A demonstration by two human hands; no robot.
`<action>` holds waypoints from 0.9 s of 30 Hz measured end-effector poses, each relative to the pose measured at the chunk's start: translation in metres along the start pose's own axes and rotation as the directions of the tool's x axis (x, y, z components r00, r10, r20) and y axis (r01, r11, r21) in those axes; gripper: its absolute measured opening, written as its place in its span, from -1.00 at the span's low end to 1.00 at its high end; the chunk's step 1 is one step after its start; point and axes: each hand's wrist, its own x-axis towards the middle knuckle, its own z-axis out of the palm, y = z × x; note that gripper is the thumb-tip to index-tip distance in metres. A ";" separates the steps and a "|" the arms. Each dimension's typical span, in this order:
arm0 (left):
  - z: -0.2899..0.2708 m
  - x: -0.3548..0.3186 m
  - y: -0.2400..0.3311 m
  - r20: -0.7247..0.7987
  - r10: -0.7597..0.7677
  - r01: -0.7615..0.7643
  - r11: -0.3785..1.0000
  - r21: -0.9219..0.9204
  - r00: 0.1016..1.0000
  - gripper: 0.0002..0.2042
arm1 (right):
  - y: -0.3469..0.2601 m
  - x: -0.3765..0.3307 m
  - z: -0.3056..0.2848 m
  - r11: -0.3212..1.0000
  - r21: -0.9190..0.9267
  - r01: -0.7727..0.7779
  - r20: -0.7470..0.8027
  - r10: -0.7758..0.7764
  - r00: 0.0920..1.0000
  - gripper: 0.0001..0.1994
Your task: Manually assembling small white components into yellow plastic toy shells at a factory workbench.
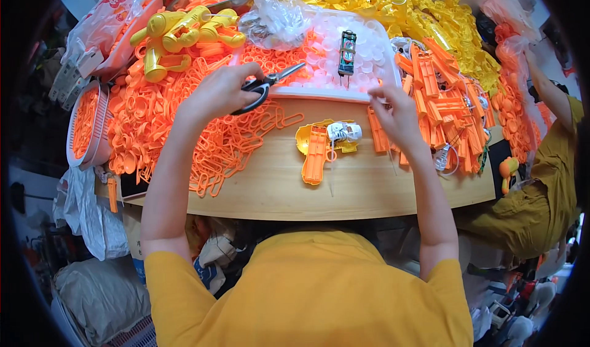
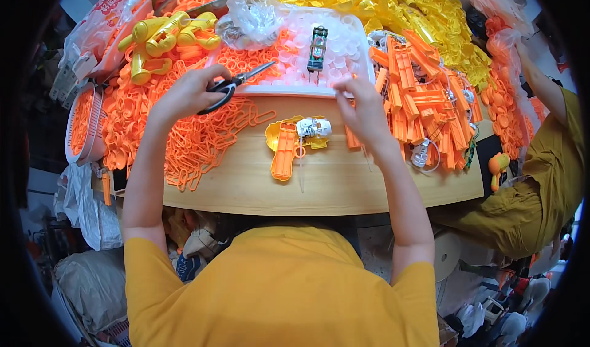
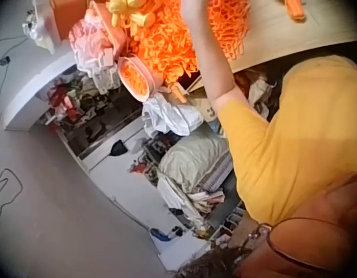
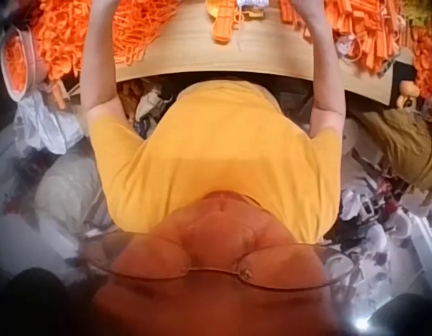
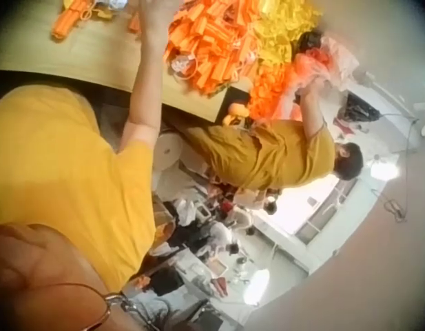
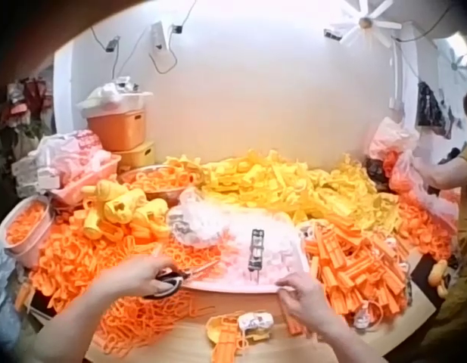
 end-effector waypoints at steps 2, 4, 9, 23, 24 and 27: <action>-0.001 0.018 -0.007 -0.040 0.091 -0.082 0.978 0.190 0.995 -0.69 | 0.028 0.030 0.012 0.983 -0.141 0.116 -0.055 -0.125 0.991 -0.85; 0.003 0.036 -0.012 -0.036 0.139 -0.128 0.969 0.211 0.990 -0.71 | 0.052 0.054 0.024 0.939 -0.326 0.113 -0.041 -0.134 0.990 -0.84; 0.012 0.062 -0.011 -0.034 0.161 -0.147 0.957 0.250 0.986 -0.74 | 0.056 0.080 0.034 0.799 -0.599 -0.050 0.077 0.120 0.990 -0.83; 0.154 -0.049 0.076 0.028 0.748 -0.733 0.642 0.225 0.663 -0.86 | 0.051 0.069 0.031 0.857 -0.481 0.183 -0.326 -0.369 0.870 -0.85; 0.160 -0.055 0.077 0.028 0.748 -0.734 0.642 0.222 0.663 -0.86 | 0.048 0.067 0.031 0.833 -0.477 0.280 -0.359 -0.475 0.803 -0.85; 0.172 -0.060 0.075 0.156 0.687 -0.701 0.667 0.252 0.710 -0.87 | 0.032 0.040 0.034 0.884 -0.277 0.377 -0.475 -0.467 0.746 -0.82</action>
